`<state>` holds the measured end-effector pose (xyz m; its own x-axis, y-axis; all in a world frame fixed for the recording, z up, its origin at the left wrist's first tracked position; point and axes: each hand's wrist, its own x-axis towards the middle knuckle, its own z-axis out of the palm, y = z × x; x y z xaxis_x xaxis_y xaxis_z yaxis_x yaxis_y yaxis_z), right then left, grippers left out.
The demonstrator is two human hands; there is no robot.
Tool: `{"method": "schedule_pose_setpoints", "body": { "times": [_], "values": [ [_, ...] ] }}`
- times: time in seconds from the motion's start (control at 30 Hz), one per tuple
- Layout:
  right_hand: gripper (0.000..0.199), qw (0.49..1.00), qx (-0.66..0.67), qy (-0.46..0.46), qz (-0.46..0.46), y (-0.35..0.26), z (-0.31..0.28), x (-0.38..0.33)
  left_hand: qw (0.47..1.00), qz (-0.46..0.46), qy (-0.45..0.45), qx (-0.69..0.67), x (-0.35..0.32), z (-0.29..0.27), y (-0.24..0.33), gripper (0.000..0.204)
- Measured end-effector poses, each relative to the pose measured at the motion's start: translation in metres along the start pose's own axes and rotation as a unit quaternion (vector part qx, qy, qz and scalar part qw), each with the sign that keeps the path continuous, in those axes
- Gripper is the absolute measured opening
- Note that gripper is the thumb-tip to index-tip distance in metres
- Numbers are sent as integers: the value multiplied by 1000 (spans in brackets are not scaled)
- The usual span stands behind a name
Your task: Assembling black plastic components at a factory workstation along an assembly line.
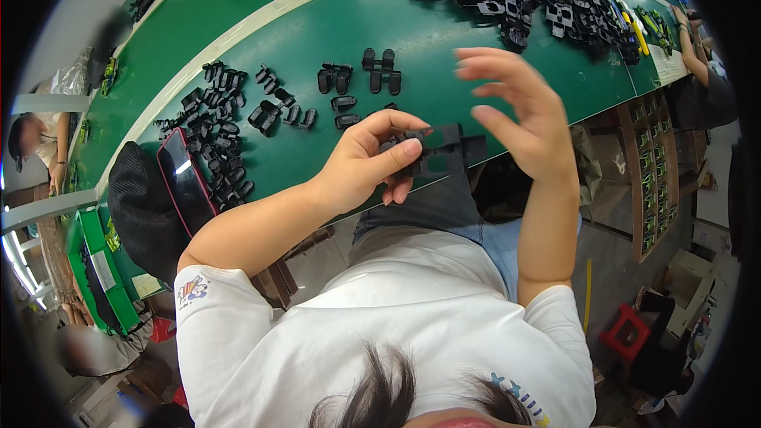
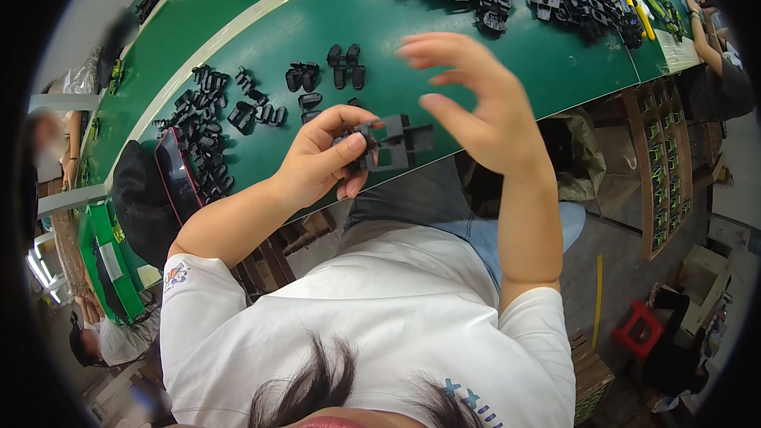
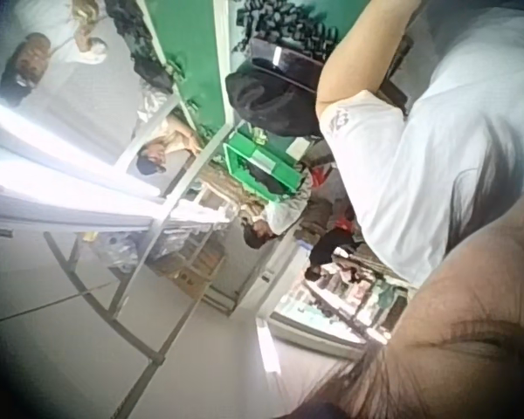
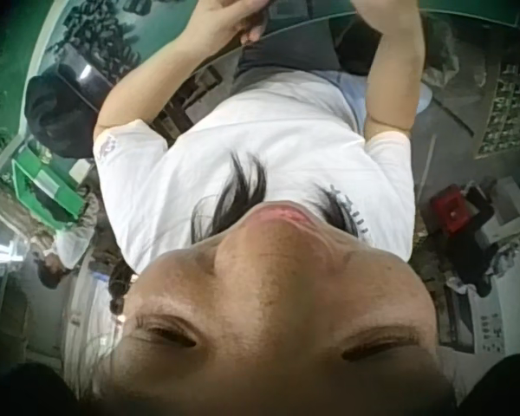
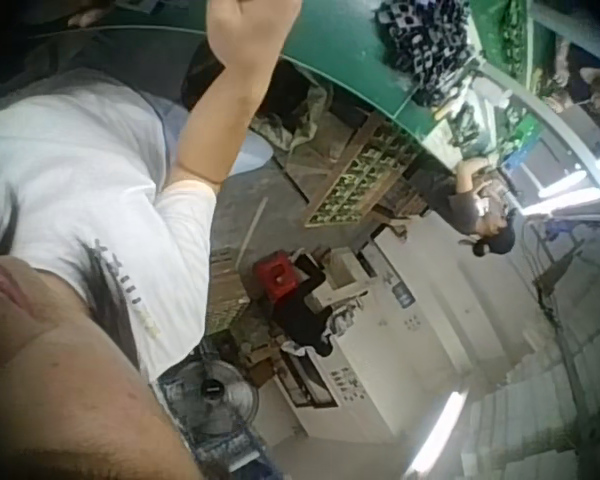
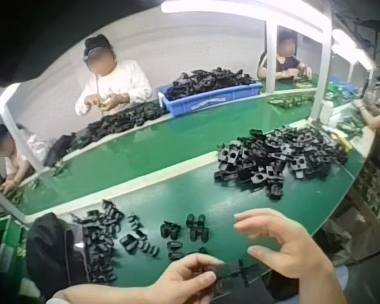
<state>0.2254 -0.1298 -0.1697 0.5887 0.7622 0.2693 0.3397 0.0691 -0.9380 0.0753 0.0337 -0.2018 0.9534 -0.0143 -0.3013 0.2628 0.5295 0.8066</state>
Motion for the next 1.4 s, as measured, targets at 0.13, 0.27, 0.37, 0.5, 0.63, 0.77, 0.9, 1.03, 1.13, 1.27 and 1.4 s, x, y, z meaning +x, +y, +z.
{"method": "schedule_pose_setpoints", "body": {
  "times": [0.13, 0.27, 0.37, 0.5, 0.63, 0.77, 0.9, 1.03, 1.13, 1.27, 1.4],
  "values": [
    [28, 983, -180, -28, 5, 7, 28, 41, 989, 16, -109, 96, -4, -5, 0, 27],
    [26, 928, -314, -130, -154, 27, 50, 43, 982, 23, -119, 144, -6, -2, -4, 26],
    [27, 918, -355, -93, -152, 38, 44, 32, 989, 10, -113, 94, -4, -4, 0, 25],
    [27, 932, -351, -57, -72, 35, 21, 12, 987, 9, -105, 123, -5, -4, 2, 25],
    [28, 959, -278, -40, -26, 32, 6, 13, 989, 10, -94, 110, -5, -6, 2, 28],
    [32, 953, -282, -63, -95, 37, 6, 28, 992, 5, -82, 98, -3, -6, 1, 28],
    [35, 942, -284, -122, -133, 49, 11, 41, 991, 17, -94, 96, -2, -5, 1, 29],
    [31, 943, -280, -161, -84, 44, 6, 42, 998, 17, -56, 34, -1, -6, 0, 27],
    [29, 954, -291, -71, -27, 42, -3, 30, 999, 26, 20, -22, 1, -3, -1, 28],
    [29, 955, -254, 62, -138, -3, -20, 17, 998, 24, 56, 14, 2, -1, -5, 27],
    [36, 929, -307, -68, -196, -31, 2, -4, 995, 51, 74, 45, 2, -2, -6, 27]
  ]
}}
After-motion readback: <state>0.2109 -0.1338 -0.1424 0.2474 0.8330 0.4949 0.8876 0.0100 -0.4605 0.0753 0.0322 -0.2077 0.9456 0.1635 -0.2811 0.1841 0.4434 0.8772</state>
